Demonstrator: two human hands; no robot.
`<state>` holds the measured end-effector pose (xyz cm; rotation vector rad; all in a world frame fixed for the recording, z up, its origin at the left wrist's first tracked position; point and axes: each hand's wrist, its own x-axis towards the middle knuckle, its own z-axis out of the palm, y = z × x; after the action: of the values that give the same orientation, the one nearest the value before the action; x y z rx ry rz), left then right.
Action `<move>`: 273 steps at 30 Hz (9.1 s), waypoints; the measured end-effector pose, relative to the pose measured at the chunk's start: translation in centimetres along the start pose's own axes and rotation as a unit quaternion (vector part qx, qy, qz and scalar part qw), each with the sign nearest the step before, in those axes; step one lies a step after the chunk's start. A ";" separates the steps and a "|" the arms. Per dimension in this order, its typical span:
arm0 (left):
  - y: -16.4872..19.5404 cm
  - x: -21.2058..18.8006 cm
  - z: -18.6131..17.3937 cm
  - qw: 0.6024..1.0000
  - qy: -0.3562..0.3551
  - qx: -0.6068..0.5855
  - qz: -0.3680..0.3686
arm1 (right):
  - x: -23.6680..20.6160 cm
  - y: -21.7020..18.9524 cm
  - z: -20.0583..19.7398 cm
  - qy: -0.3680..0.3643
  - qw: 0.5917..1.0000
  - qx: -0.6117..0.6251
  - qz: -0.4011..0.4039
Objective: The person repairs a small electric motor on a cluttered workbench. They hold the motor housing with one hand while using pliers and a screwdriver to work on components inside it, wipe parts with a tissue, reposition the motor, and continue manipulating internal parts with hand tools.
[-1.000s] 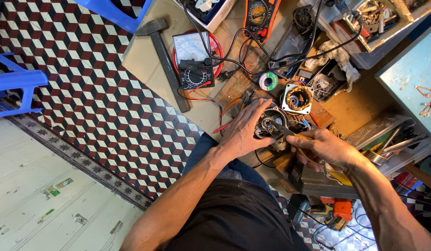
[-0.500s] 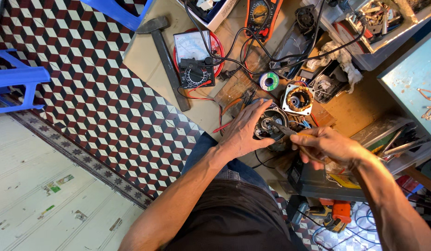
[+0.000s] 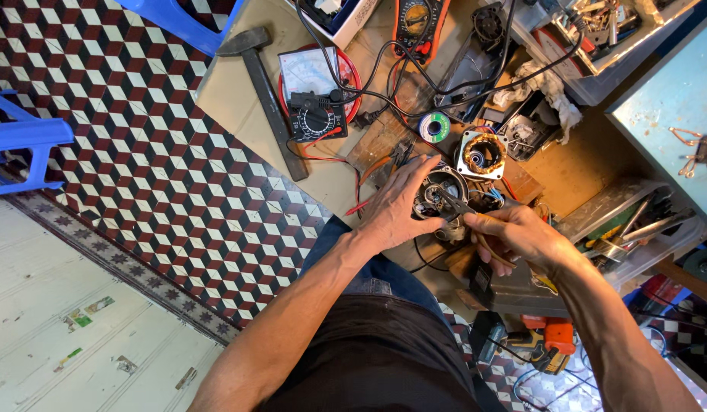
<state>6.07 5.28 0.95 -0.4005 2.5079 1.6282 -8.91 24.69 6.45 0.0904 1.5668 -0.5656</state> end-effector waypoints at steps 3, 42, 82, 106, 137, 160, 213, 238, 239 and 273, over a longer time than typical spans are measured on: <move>-0.1 0.1 0.0 1.000 -0.001 0.005 -0.003 | 0.3 -0.6 -0.7 0.009 0.999 0.028 0.035; -0.4 -0.1 0.3 1.000 0.016 0.006 0.025 | -0.4 3.3 5.4 -0.038 0.941 0.335 -0.037; 0.0 0.1 0.3 1.000 0.010 -0.001 0.002 | -1.2 0.8 8.2 -0.001 0.955 0.295 -0.037; -1.0 0.3 0.7 0.999 0.018 0.023 0.038 | -3.1 -2.2 11.0 0.137 0.989 0.051 -0.003; -0.4 0.4 0.3 1.000 -0.022 0.010 -0.016 | -0.1 0.8 0.3 -0.085 0.993 0.072 0.024; 0.4 0.5 -0.2 1.000 -0.015 0.002 -0.019 | -1.0 -1.2 1.2 -0.056 0.996 -0.066 0.005; -0.2 0.5 -0.1 1.000 -0.023 0.012 -0.013 | 0.6 -1.9 -1.2 -0.113 0.992 -0.033 0.041; -0.2 0.4 0.1 1.000 -0.012 0.004 0.002 | -1.8 0.1 2.2 -0.022 0.999 0.004 0.023; -0.2 0.3 0.1 1.000 -0.011 0.006 0.007 | -1.8 0.1 2.0 -0.023 0.999 -0.010 0.027; -0.1 0.6 0.1 1.000 -0.017 0.006 -0.005 | 0.4 -1.6 -0.8 -0.074 0.993 -0.080 0.039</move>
<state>5.54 5.29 0.66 -0.3803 2.4840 1.6026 -10.30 23.56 6.55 -0.0121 1.4510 -0.3750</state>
